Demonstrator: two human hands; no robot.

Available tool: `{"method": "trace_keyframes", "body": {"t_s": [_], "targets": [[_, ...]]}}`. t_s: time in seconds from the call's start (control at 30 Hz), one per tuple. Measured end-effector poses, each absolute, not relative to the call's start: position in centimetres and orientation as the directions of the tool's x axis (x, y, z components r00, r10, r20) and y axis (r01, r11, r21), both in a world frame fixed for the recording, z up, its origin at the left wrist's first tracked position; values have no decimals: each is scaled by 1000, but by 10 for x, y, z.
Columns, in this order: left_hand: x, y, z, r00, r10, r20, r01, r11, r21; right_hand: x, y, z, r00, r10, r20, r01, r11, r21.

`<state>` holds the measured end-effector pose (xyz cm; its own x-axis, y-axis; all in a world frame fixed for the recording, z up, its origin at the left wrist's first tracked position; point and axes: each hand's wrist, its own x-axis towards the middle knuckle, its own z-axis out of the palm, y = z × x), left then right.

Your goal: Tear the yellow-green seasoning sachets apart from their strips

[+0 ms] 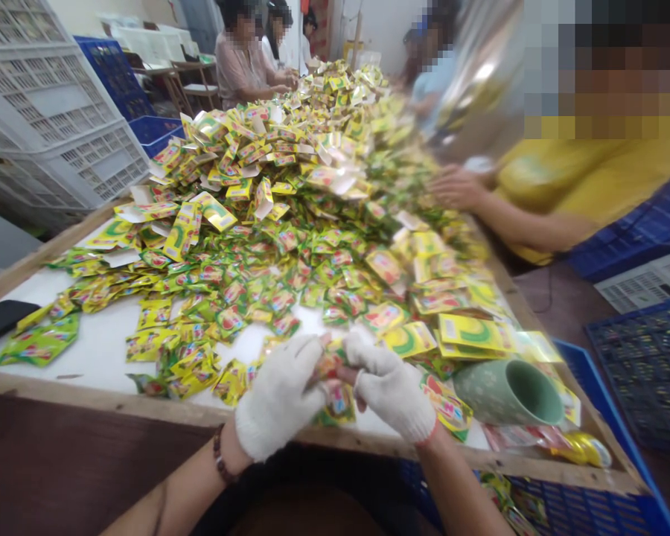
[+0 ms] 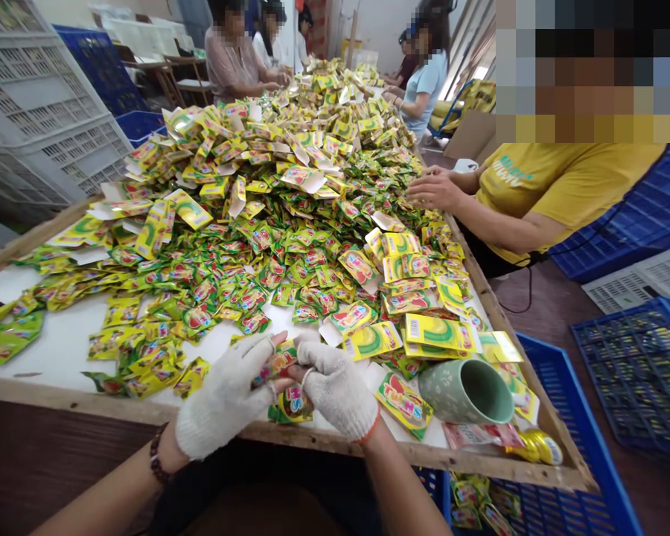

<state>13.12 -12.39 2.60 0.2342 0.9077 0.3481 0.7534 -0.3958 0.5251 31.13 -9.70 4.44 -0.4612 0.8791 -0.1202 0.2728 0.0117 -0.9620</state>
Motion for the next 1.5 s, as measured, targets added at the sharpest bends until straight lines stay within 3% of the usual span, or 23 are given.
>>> {"method": "trace_keyframes", "body": {"t_s": [0.07,0.13,0.23,0.33,0.53,0.7,0.77,0.9,1.03,1.13,1.23,1.4,1.5], "targets": [[129,-127,31,190,970,151,602,-236,763,307,-95,42,-443,897,10,292,155,-944],[127,-128,35,137,991,-12,334,-35,942,300,-96,38,-318,935,157,276,250,-928],[127,-129,34,72,992,-104,-98,111,989,290,-103,30,-69,980,185,182,195,-964],[126,-130,31,74,991,-112,-240,127,962,286,-110,23,-69,995,71,53,75,-996],[105,-130,22,154,984,-93,-146,116,982,286,-111,23,-279,960,-2,164,46,-985],[83,-135,7,123,987,-103,159,83,984,275,-104,15,-400,906,142,277,267,-923],[80,-136,6,87,992,-89,184,72,980,270,-101,10,-455,870,189,300,350,-887],[77,-131,13,65,995,-77,179,64,982,263,-96,6,-554,818,154,333,387,-860],[72,-126,9,114,988,101,526,-146,838,260,-94,8,-448,889,99,330,267,-906],[71,-128,5,158,965,211,590,-264,763,261,-95,12,-468,877,108,359,300,-884],[73,-129,14,183,976,119,558,-202,805,263,-95,19,-527,845,90,391,335,-857],[74,-123,33,145,979,-142,389,76,918,263,-93,29,-559,829,-14,372,235,-898],[71,-122,27,139,982,-128,396,64,916,265,-94,29,-555,832,5,358,244,-901]]}}
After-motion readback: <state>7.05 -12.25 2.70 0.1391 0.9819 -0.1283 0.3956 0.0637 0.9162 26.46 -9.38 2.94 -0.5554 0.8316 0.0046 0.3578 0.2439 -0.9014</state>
